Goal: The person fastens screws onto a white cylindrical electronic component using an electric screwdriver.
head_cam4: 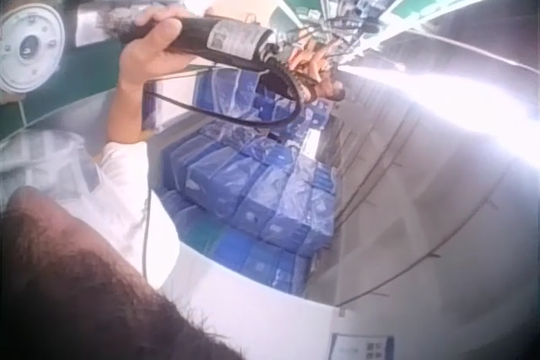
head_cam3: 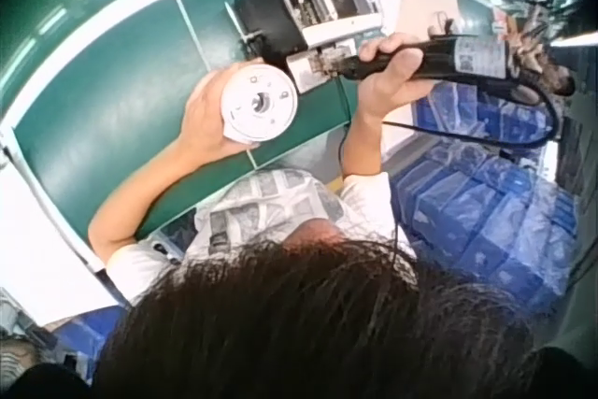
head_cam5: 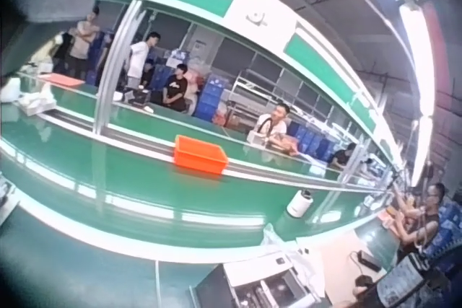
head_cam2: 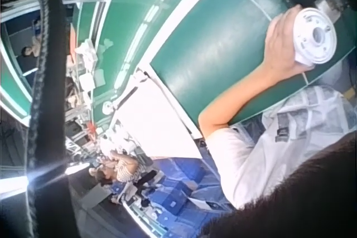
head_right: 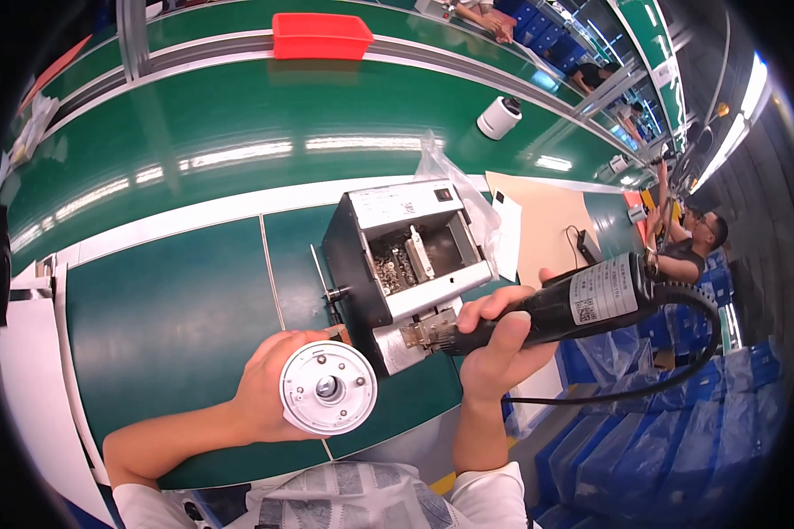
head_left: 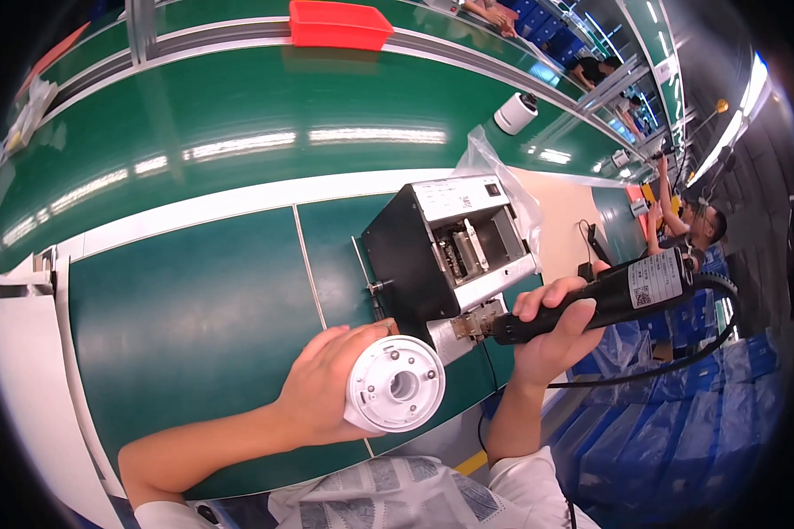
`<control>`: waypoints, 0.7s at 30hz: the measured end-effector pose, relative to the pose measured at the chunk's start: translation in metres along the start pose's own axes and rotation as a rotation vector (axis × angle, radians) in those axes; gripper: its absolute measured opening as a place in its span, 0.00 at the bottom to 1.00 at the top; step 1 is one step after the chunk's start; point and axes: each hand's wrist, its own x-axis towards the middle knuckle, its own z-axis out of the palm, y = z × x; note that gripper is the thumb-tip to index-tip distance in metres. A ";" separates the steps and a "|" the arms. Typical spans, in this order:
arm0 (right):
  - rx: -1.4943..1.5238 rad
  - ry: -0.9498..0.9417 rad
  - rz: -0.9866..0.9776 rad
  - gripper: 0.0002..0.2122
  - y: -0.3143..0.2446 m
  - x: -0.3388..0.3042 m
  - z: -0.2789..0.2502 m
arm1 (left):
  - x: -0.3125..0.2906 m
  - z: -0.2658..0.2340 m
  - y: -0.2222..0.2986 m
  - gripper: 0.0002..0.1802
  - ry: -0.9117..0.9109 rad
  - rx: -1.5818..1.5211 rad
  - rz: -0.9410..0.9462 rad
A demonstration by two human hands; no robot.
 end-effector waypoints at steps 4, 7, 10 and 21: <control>0.018 -0.044 0.104 0.32 -0.007 -0.008 -0.005 | -0.002 -0.007 0.001 0.55 -0.030 0.040 -0.060; 0.115 -0.022 0.011 0.33 -0.025 -0.011 -0.016 | -0.003 0.000 0.000 0.55 0.065 -0.001 0.001; 0.275 -0.080 -0.055 0.33 -0.056 -0.004 -0.008 | 0.000 0.000 0.001 0.55 0.023 0.000 0.026; 0.506 -0.461 -0.064 0.33 -0.081 -0.005 0.096 | -0.003 0.005 -0.004 0.55 0.146 -0.028 0.143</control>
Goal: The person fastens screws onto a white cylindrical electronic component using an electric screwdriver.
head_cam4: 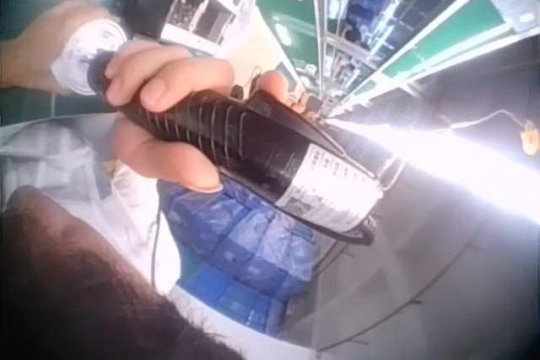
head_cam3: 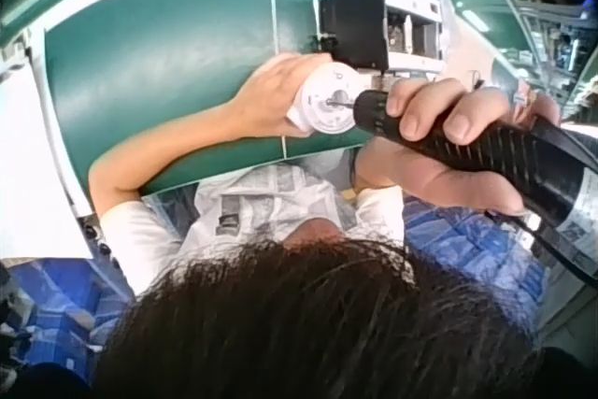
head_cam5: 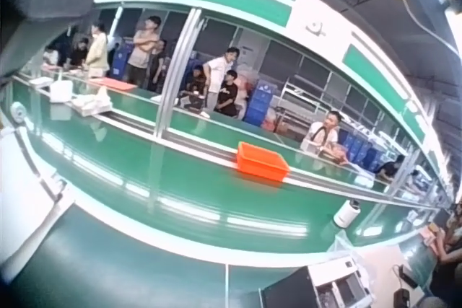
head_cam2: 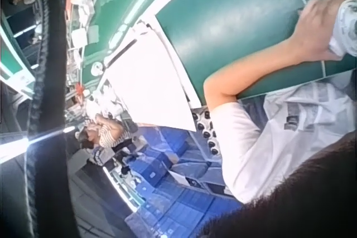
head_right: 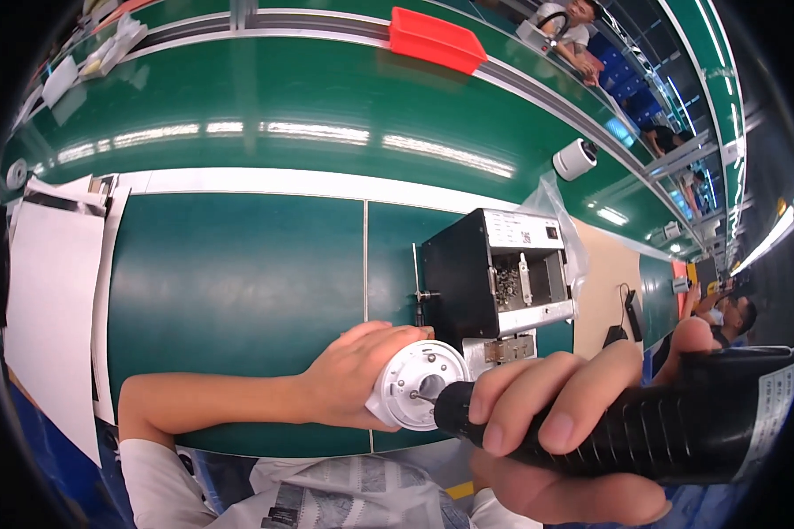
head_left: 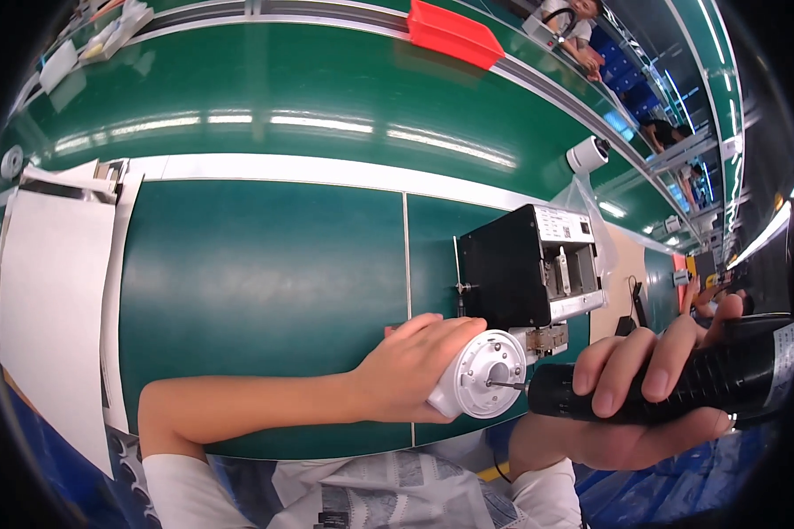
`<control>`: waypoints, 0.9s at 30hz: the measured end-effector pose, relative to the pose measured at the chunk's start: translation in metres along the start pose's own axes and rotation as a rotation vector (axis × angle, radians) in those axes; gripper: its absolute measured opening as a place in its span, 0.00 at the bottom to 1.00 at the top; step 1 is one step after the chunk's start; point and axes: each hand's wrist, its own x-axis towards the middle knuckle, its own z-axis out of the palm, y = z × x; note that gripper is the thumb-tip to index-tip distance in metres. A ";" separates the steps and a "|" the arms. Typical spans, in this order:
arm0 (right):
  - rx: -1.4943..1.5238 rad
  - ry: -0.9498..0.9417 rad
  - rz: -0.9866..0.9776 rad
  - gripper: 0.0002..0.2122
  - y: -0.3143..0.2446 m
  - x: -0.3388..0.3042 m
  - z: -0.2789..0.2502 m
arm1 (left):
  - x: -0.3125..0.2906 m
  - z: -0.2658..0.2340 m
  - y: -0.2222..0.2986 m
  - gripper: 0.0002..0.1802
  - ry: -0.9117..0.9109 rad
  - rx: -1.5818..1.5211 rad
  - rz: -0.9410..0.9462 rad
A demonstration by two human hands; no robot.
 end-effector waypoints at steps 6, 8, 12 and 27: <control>-0.020 0.016 0.018 0.32 0.012 -0.003 0.009 | -0.007 0.000 -0.003 0.57 0.029 -0.018 0.013; 0.001 0.051 0.046 0.35 0.009 -0.005 0.010 | -0.007 0.000 -0.003 0.57 0.021 -0.015 0.011; -0.081 -0.019 0.029 0.31 0.013 -0.004 0.009 | -0.006 0.000 -0.003 0.58 0.016 -0.023 0.013; -0.043 -0.016 0.003 0.28 0.017 -0.011 0.020 | -0.007 0.000 -0.002 0.52 0.108 0.027 0.035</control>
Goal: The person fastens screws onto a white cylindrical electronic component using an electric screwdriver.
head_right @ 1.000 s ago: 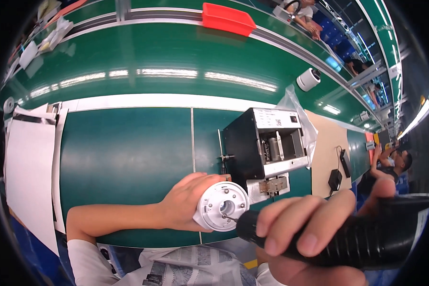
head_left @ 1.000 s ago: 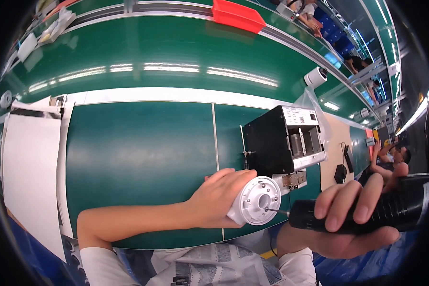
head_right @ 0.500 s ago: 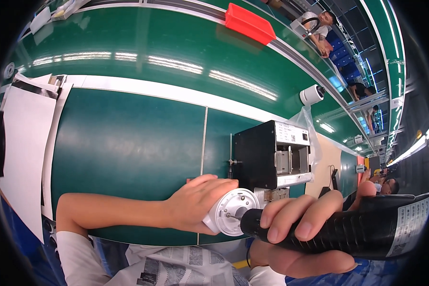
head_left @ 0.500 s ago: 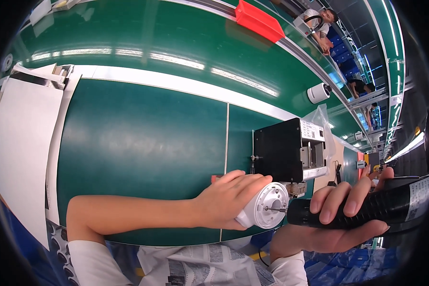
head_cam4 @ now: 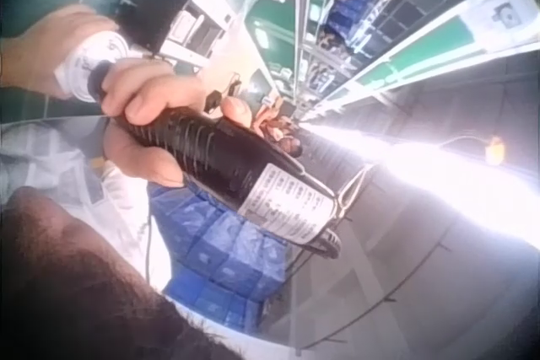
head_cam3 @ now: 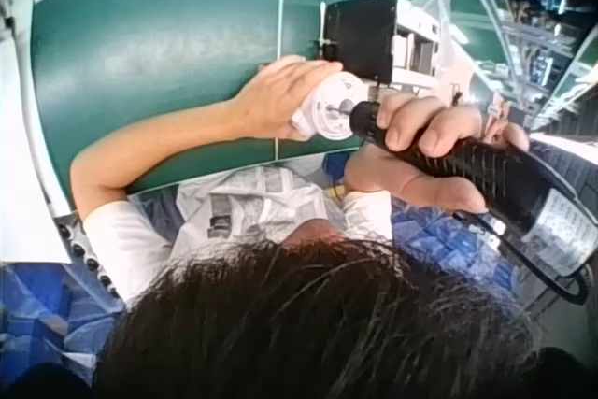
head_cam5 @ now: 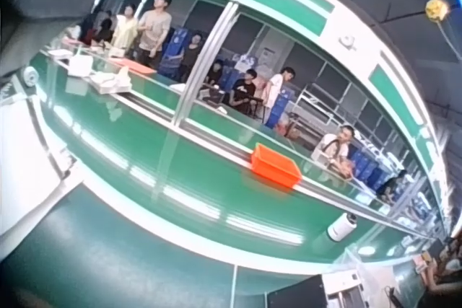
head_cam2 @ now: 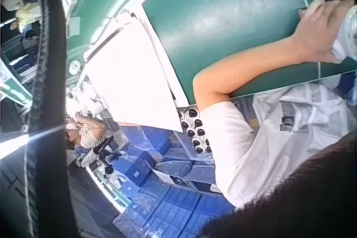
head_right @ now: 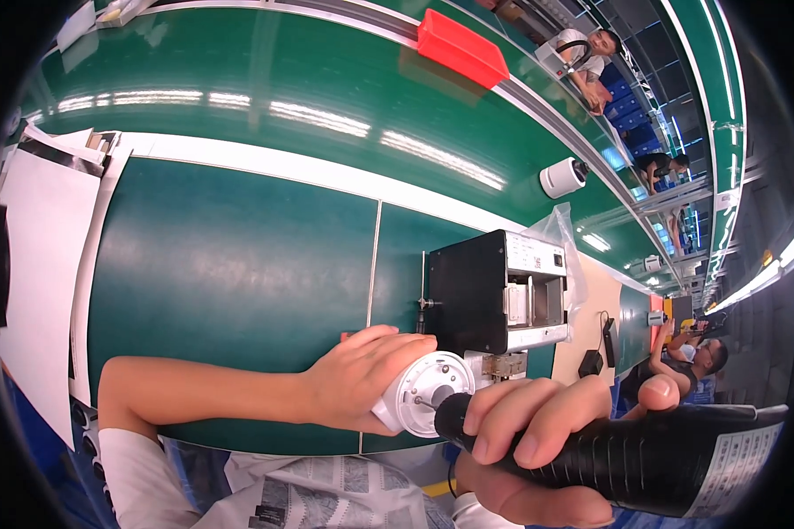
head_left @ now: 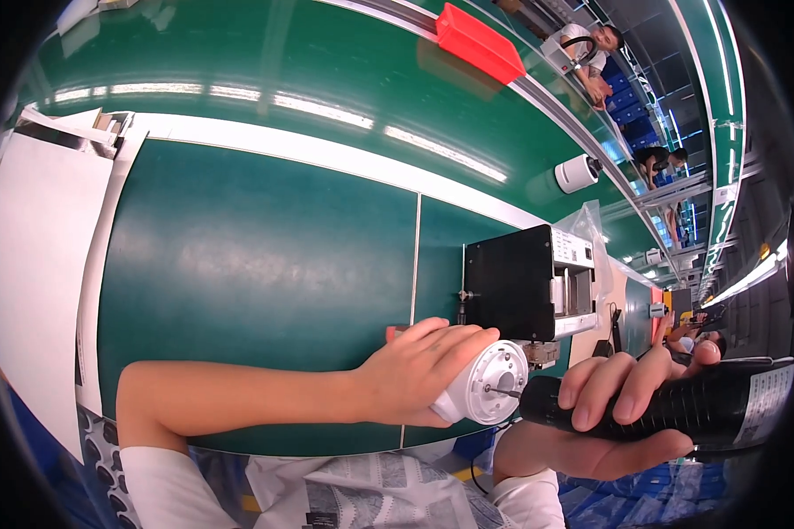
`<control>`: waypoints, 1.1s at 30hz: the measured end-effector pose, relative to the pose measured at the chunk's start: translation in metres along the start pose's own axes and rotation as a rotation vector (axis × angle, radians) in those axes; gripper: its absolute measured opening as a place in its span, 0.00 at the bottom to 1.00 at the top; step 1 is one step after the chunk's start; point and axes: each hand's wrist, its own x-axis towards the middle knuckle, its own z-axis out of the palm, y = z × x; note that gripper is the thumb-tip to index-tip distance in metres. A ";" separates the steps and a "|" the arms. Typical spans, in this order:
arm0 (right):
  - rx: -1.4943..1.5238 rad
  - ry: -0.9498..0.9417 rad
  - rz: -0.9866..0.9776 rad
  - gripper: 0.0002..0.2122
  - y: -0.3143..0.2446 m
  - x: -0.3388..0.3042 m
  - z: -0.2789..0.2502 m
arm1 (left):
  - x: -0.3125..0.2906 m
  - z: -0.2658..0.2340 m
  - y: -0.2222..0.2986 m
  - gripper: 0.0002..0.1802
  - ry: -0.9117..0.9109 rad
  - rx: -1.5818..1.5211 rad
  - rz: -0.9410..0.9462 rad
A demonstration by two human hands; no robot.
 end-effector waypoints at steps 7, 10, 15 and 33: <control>-0.004 -0.036 0.044 0.29 -0.003 0.002 -0.004 | 0.000 0.000 0.001 0.54 -0.015 -0.007 -0.003; 0.033 -0.017 0.054 0.29 -0.001 0.002 -0.004 | -0.001 0.001 0.000 0.55 -0.024 0.000 -0.010; 0.039 -0.070 0.077 0.30 -0.003 0.001 -0.007 | -0.002 0.001 0.000 0.59 -0.038 -0.012 -0.006; 0.139 -0.028 -0.062 0.34 -0.007 0.002 -0.018 | 0.005 -0.007 0.001 0.53 -0.119 -0.055 -0.012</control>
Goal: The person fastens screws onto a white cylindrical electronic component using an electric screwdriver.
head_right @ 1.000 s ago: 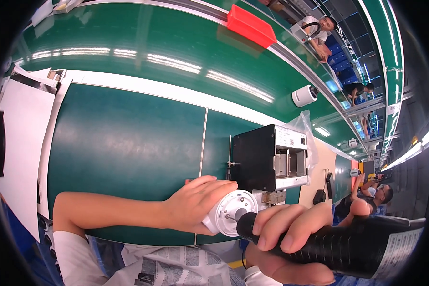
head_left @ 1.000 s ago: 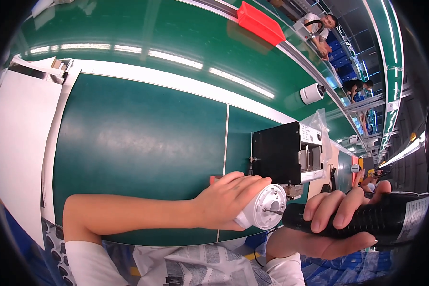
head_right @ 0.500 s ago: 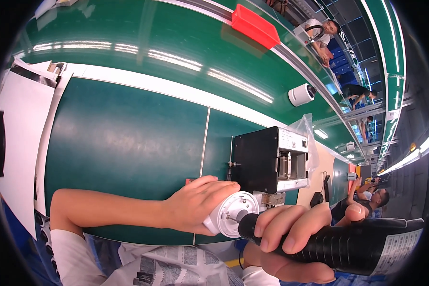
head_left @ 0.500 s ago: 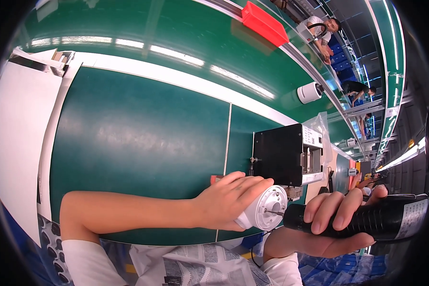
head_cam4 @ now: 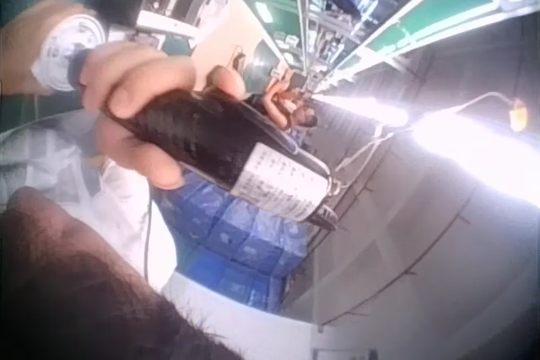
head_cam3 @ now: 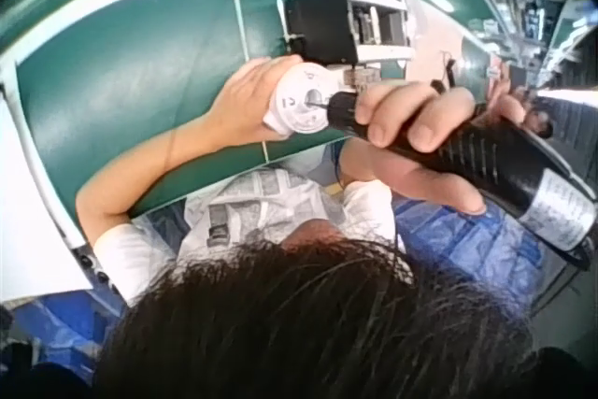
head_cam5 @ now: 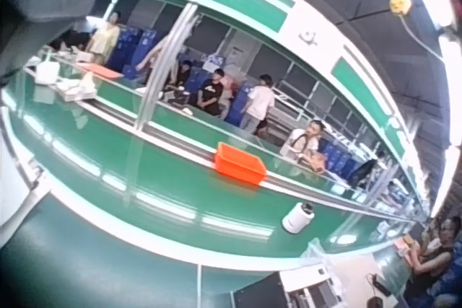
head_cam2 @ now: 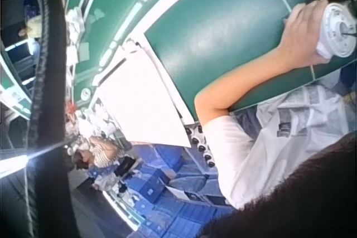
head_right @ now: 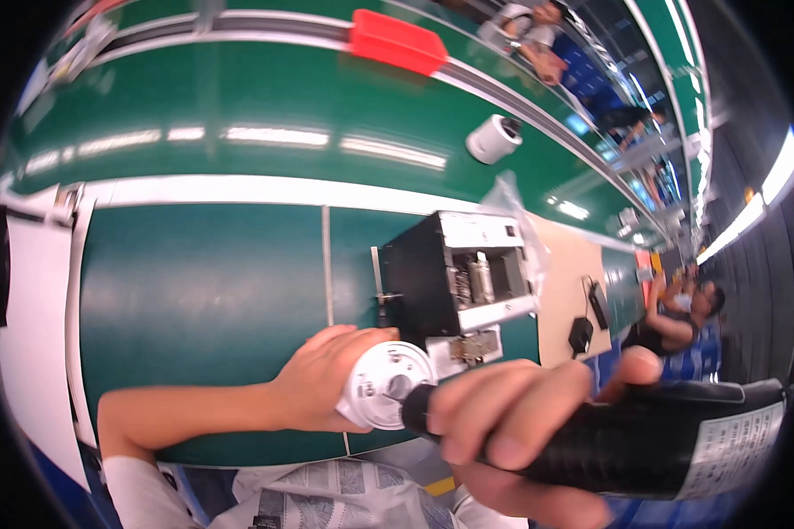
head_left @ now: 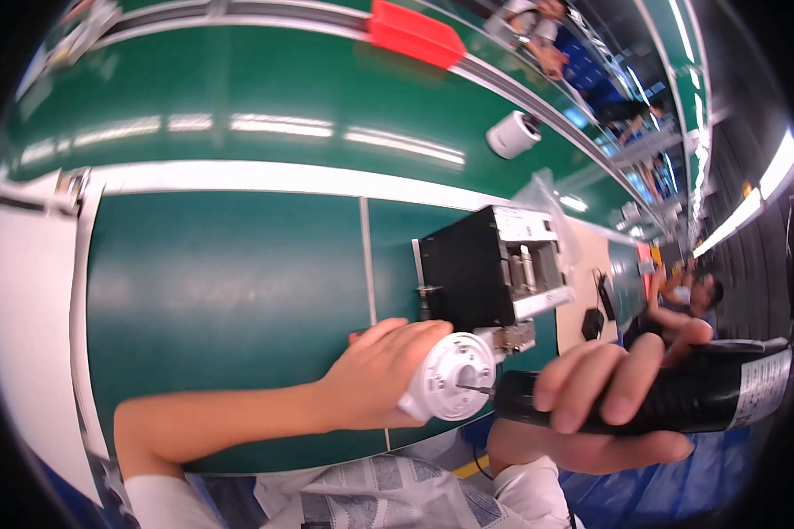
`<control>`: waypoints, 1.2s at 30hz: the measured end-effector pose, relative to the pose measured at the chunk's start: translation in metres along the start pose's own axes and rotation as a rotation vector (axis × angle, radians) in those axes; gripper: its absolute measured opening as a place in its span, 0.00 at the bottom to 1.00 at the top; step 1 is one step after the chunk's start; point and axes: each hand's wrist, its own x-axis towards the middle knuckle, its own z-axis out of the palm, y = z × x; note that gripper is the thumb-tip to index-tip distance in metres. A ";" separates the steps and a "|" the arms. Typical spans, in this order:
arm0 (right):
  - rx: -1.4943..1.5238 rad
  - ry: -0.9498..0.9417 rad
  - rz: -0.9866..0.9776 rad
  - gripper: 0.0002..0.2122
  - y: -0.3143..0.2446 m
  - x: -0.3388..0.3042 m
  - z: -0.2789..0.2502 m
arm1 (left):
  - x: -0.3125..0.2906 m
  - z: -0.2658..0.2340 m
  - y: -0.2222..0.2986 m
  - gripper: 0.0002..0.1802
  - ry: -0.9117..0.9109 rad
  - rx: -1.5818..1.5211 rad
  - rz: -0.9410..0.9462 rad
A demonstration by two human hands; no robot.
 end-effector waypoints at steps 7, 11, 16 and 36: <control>-0.432 0.399 -0.009 0.22 -0.042 -0.025 -0.098 | 0.005 0.006 0.003 0.57 -0.041 0.024 -0.046; -0.597 0.458 0.055 0.32 -0.007 -0.043 -0.106 | 0.011 0.001 0.012 0.55 -0.162 0.045 -0.230; -0.649 0.463 0.116 0.34 0.001 -0.054 -0.110 | 0.012 -0.004 0.011 0.55 -0.217 0.061 -0.259; -0.126 0.041 0.030 0.36 -0.025 -0.013 -0.015 | 0.000 0.003 0.003 0.56 -0.027 0.035 -0.030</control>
